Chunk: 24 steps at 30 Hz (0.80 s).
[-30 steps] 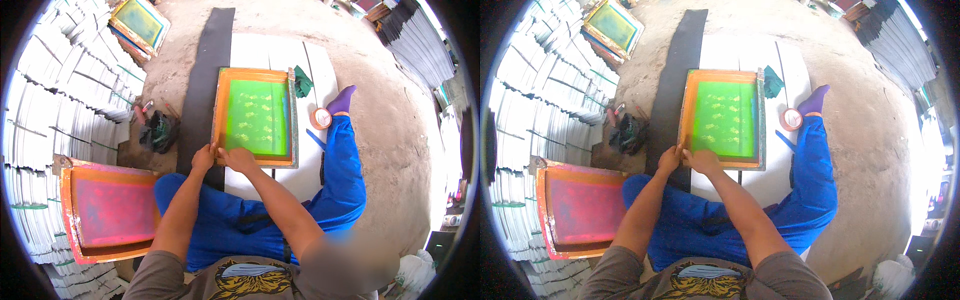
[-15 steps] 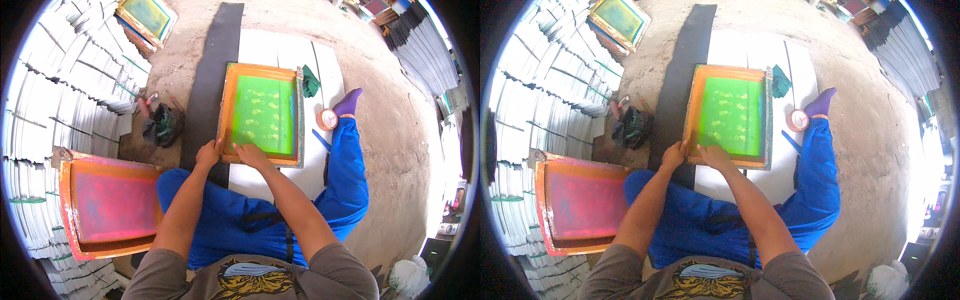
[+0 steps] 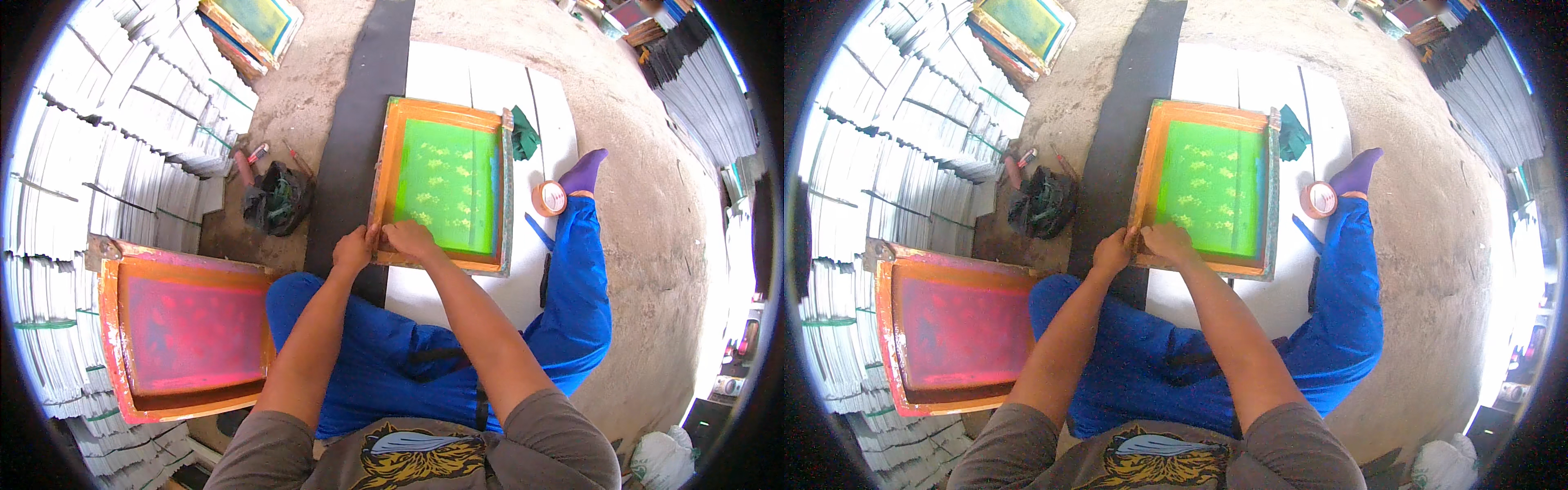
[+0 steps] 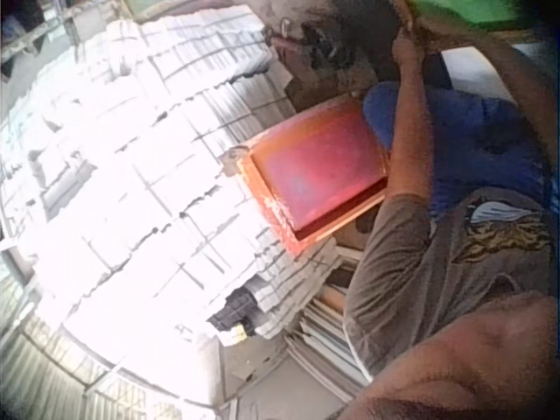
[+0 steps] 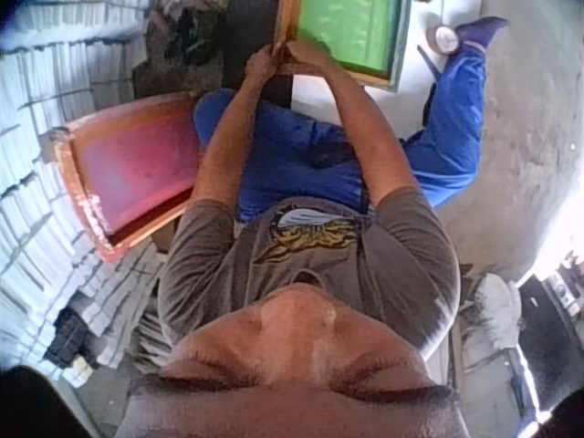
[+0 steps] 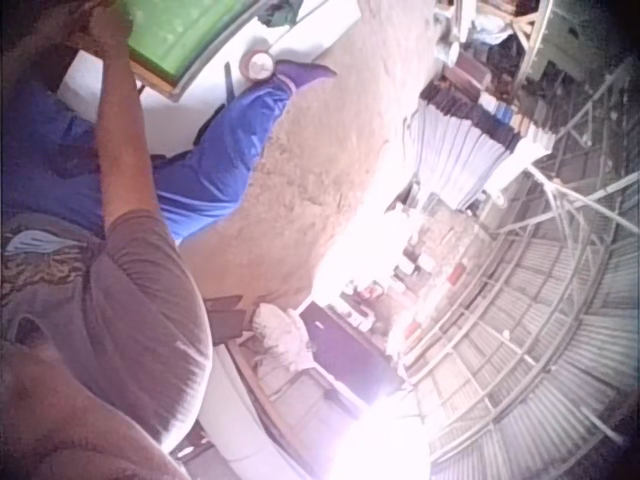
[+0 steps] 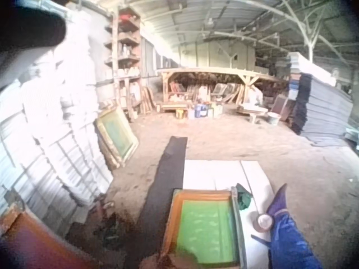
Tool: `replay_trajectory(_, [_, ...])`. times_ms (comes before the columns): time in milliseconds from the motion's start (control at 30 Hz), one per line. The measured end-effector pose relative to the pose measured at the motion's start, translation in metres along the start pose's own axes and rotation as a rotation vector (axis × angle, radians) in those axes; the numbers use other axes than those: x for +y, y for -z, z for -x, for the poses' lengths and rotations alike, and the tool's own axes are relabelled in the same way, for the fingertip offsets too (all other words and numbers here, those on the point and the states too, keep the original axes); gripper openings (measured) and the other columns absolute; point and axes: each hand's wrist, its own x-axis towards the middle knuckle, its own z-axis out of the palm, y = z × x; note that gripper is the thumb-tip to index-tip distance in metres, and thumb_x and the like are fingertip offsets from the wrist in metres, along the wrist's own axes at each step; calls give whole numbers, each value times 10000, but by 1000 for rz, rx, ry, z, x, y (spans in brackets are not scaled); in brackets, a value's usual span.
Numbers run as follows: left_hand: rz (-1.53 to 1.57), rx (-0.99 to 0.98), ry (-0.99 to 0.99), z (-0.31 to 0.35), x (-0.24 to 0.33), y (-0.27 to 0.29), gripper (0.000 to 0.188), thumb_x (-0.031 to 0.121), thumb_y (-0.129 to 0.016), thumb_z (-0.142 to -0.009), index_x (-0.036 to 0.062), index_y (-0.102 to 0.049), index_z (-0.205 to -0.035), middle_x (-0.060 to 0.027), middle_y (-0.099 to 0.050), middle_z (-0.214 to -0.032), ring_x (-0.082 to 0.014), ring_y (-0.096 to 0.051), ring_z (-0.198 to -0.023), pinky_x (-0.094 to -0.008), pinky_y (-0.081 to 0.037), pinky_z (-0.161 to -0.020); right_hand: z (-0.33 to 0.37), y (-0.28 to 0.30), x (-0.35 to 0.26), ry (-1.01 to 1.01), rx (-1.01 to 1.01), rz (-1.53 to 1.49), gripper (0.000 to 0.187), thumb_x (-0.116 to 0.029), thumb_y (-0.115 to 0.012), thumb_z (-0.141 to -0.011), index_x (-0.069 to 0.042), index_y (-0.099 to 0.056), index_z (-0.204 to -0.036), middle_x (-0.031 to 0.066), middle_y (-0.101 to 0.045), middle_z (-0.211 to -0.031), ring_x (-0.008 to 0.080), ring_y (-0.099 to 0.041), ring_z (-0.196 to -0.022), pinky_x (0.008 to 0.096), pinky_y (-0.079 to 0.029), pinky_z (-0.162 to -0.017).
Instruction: The person sits on the floor and applies orange tape around the edges of a green screen printing frame. They repeatedly tear off pieces of tape, press them along the frame's perimeter, and smooth them down to secure the edges.
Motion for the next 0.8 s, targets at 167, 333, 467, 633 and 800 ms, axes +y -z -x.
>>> replay_trajectory(167, [0,0,-5,-3,-4,-1,657,662,-336,-1029,103,-680,-1044,-231,-722,-1066,-461,-671,-1041,-563,-520,-879,11,7,-16,-114,-69,-176,530,-395,-362,-986,-43,-736,-1116,247,-685,-1214,443,-655,-1115,553,-495,-978])
replay_trajectory(333, [27,11,-13,-4,-6,-3,646,656,-348,-1029,103,-681,-1037,-233,-721,-1065,-467,-672,-1035,-572,-518,-874,4,4,-4,-74,23,-146,464,-416,-456,-931,-67,-758,-973,218,-728,-1059,398,-690,-1003,494,-522,-906])
replay_trajectory(467, [-16,35,14,-3,-1,-3,634,642,-350,-1033,101,-679,-1038,-234,-721,-1061,-462,-671,-1037,-573,-515,-872,3,-5,4,38,-68,-142,399,-386,-541,-939,-60,-766,-994,217,-728,-1068,399,-703,-993,512,-540,-889])
replay_trajectory(633, [7,2,14,4,4,4,609,619,-346,-1041,108,-674,-1091,-235,-712,-1116,-459,-659,-1077,-568,-507,-903,17,5,-3,24,31,-194,376,-362,-587,-936,-36,-763,-1002,248,-719,-1052,411,-702,-979,523,-539,-894])
replay_trajectory(800, [-27,-33,47,1,-1,2,634,639,-335,-1034,141,-664,-1248,-220,-702,-1183,-443,-642,-1139,-553,-495,-953,64,11,43,-63,81,-36,461,-385,-526,-981,21,-742,-953,261,-721,-992,445,-692,-951,535,-532,-893])
